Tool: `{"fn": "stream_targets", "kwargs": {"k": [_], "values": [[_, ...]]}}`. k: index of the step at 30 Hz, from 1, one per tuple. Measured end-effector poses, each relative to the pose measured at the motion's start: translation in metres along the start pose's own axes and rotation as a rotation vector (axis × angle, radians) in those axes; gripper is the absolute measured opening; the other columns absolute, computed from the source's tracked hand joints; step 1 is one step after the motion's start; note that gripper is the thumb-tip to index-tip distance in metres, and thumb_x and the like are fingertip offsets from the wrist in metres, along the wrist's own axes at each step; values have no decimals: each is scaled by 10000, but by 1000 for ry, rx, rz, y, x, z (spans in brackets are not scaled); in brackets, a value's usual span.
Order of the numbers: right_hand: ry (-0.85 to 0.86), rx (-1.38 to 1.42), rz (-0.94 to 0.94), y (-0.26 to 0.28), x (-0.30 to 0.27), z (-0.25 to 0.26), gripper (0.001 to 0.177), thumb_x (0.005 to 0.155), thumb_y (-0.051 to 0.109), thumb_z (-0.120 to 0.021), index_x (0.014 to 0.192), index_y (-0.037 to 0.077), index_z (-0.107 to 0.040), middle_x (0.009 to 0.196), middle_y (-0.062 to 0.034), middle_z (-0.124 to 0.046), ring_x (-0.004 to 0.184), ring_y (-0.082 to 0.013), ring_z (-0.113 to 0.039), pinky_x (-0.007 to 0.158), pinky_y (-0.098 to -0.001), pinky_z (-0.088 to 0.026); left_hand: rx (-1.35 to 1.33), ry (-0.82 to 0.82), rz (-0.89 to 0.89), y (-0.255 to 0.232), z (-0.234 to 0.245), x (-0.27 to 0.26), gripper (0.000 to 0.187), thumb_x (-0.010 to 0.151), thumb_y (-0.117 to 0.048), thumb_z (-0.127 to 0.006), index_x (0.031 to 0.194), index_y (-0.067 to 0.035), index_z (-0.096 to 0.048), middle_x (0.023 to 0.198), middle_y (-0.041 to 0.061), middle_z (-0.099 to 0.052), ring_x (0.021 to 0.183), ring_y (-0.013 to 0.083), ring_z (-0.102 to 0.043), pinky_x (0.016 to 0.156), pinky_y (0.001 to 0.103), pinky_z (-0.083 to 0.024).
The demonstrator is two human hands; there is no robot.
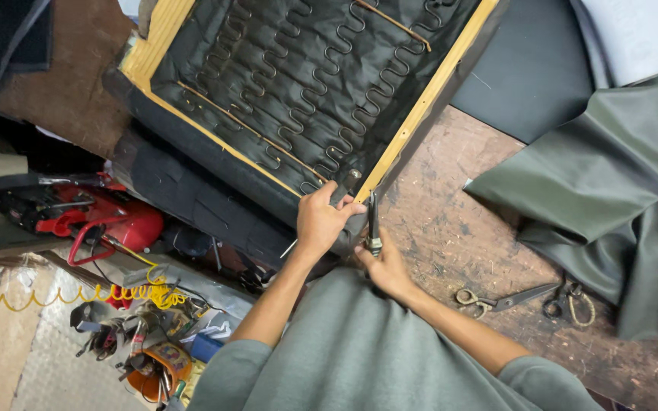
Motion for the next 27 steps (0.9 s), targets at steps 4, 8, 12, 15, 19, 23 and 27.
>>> {"fn": "stream_targets", "kwargs": {"k": [4,8,12,15,19,23,27], "values": [[-121,-187,11,14,-5,-6,233,919,94,-649,1130,52,-560,838,-98,-659,721,-179,-636,667,-354,-532,-32,-1,7,2,0,1,370,650,-246,-937,787,-28,-672,693,59,-715,595,202,-691,577,339,-529],[-201,-312,-15,22,-10,-10,235,904,84,-643,1123,55,-564,747,-109,-637,641,-228,-603,617,-408,-496,-44,2,4,1,-1,1,379,654,-244,-932,803,-23,-662,704,60,-721,599,208,-693,582,337,-530],[-169,-197,23,22,-7,-14,90,941,87,-625,1021,62,-591,690,-69,-611,598,-180,-577,553,-381,-484,-14,4,10,0,-1,1,385,659,-254,-931,782,-19,-652,711,75,-728,613,214,-702,587,340,-532],[-2,125,-119,20,-4,-10,65,943,66,-616,996,65,-578,658,-31,-539,544,-147,-505,483,-350,-415,-14,-1,0,-1,0,2,392,657,-257,-927,785,-16,-645,724,80,-737,618,218,-704,591,344,-535],[300,685,-458,19,-12,6,115,961,70,-640,1011,111,-545,657,35,-458,528,-90,-419,470,-296,-384,-22,10,41,-1,-1,1,412,653,-260,-925,784,-9,-626,740,72,-748,616,207,-711,589,346,-540],[803,1313,-448,29,-26,25,134,1007,105,-632,1127,122,-575,684,15,-434,604,-100,-454,568,-302,-440,6,7,24,-3,1,1,426,664,-261,-934,761,2,-614,736,74,-749,626,196,-713,597,340,-537],[581,1161,-395,9,-27,53,206,1001,123,-628,1202,115,-582,717,19,-477,667,-122,-515,669,-347,-499,-16,31,36,-3,3,0,378,681,-230,-918,782,-2,-634,732,77,-749,606,202,-700,591,338,-528]]}}
Point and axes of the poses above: each hand's wrist, its own x-axis towards the middle knuckle, its own z-axis out of the back of the hand, y = z × x, the point moved 3 cm from there along x, towards the middle knuckle
